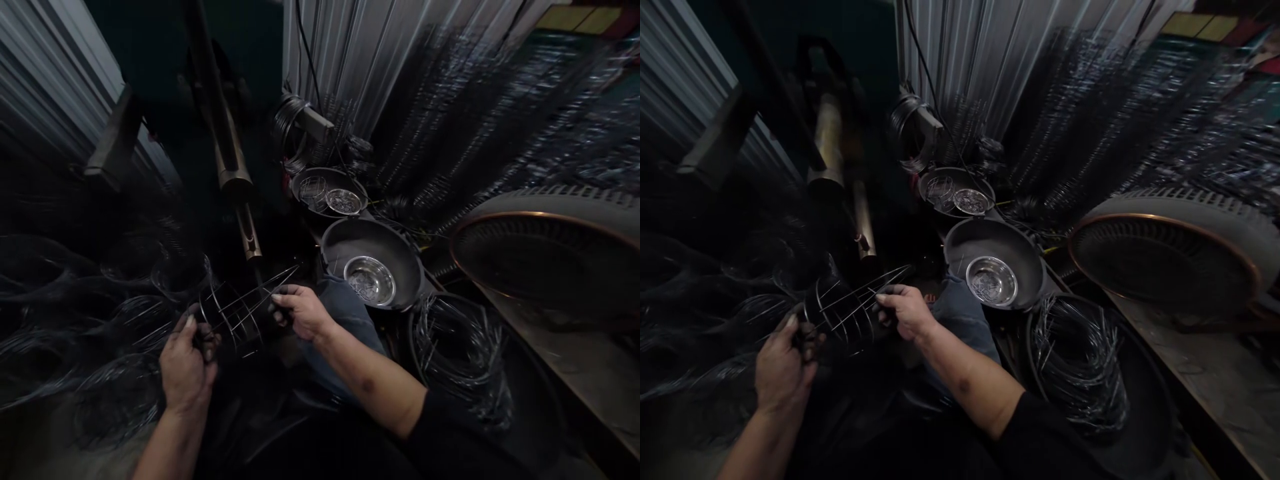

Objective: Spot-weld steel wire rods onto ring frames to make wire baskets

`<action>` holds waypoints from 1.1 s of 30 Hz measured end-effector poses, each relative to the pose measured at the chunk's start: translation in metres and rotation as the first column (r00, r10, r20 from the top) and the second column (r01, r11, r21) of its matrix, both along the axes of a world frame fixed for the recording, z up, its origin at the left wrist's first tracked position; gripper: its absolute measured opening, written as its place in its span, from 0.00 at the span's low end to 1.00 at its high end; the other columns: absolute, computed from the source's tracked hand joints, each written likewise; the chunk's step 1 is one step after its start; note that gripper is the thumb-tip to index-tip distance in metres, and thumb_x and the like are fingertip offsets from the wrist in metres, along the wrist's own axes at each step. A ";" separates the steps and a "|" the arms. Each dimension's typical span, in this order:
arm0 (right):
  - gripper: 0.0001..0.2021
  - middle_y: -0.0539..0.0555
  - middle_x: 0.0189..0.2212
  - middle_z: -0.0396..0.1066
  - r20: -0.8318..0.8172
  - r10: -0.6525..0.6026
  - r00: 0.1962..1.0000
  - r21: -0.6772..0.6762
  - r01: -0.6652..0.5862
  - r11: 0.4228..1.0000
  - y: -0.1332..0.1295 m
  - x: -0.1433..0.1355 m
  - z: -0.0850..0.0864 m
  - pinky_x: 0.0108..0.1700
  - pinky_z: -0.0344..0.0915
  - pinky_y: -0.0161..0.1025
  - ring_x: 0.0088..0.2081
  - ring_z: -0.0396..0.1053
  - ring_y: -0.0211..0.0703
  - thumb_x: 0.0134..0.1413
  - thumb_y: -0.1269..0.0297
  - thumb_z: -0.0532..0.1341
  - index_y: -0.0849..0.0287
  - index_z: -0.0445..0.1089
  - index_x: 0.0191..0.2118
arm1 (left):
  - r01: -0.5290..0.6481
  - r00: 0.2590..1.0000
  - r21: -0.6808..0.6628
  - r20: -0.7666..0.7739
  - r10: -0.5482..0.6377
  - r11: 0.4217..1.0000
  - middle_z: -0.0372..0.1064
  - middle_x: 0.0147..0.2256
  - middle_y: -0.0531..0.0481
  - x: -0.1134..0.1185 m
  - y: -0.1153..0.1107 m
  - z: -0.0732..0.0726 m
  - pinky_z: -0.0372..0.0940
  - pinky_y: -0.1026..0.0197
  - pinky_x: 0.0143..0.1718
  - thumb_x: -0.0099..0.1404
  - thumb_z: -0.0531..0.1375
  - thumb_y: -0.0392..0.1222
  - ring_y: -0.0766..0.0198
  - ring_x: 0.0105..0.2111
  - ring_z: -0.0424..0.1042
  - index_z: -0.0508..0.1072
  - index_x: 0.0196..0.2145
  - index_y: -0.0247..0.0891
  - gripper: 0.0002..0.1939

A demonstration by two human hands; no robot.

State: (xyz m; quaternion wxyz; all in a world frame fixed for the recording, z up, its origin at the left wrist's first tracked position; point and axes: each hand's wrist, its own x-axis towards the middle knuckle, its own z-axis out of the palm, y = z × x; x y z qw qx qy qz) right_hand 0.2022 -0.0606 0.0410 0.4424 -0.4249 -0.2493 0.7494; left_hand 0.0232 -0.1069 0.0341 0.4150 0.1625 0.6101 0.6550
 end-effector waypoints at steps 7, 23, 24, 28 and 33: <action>0.16 0.50 0.19 0.71 -0.090 -0.007 0.996 0.007 0.008 1.000 0.002 -0.005 -0.002 0.17 0.55 0.30 0.16 0.62 0.32 0.29 0.60 0.74 0.62 0.70 0.24 | 0.009 1.000 -0.006 -0.026 -0.009 1.000 0.65 0.23 0.59 0.000 0.005 0.004 0.59 0.69 0.17 0.54 0.64 0.47 0.76 0.13 0.54 0.75 0.43 0.38 0.19; 0.17 0.49 0.17 0.70 -0.121 -0.143 0.982 0.022 0.146 0.989 0.040 -0.023 0.007 0.16 0.48 0.28 0.15 0.58 0.30 0.28 0.62 0.74 0.61 0.68 0.24 | 0.159 0.983 0.033 0.086 -0.162 0.987 0.67 0.25 0.55 -0.010 0.030 0.011 0.57 0.73 0.17 0.49 0.68 0.43 0.71 0.21 0.65 0.72 0.47 0.40 0.25; 0.17 0.49 0.17 0.70 -0.116 -0.148 0.982 0.026 0.152 0.988 0.043 -0.024 0.010 0.16 0.48 0.28 0.14 0.58 0.30 0.28 0.62 0.74 0.61 0.67 0.24 | 0.172 0.980 0.050 0.090 -0.176 0.984 0.67 0.25 0.55 -0.011 0.033 0.011 0.56 0.73 0.17 0.50 0.68 0.43 0.71 0.21 0.64 0.73 0.46 0.40 0.24; 0.18 0.48 0.16 0.69 -0.107 -0.177 0.978 0.033 0.181 0.983 0.053 -0.029 0.018 0.15 0.49 0.28 0.14 0.58 0.30 0.25 0.62 0.74 0.61 0.67 0.25 | 0.173 0.977 0.084 0.113 -0.182 0.981 0.66 0.26 0.55 -0.015 0.046 0.009 0.55 0.73 0.15 0.49 0.68 0.41 0.72 0.20 0.62 0.73 0.41 0.36 0.21; 0.16 0.48 0.16 0.69 -0.117 -0.180 0.977 0.061 0.188 0.980 0.062 -0.033 0.024 0.15 0.49 0.28 0.14 0.58 0.30 0.28 0.64 0.73 0.62 0.67 0.24 | 0.208 0.973 0.120 0.082 -0.218 0.971 0.66 0.24 0.54 -0.019 0.054 0.019 0.55 0.73 0.15 0.50 0.68 0.41 0.72 0.20 0.61 0.72 0.38 0.35 0.18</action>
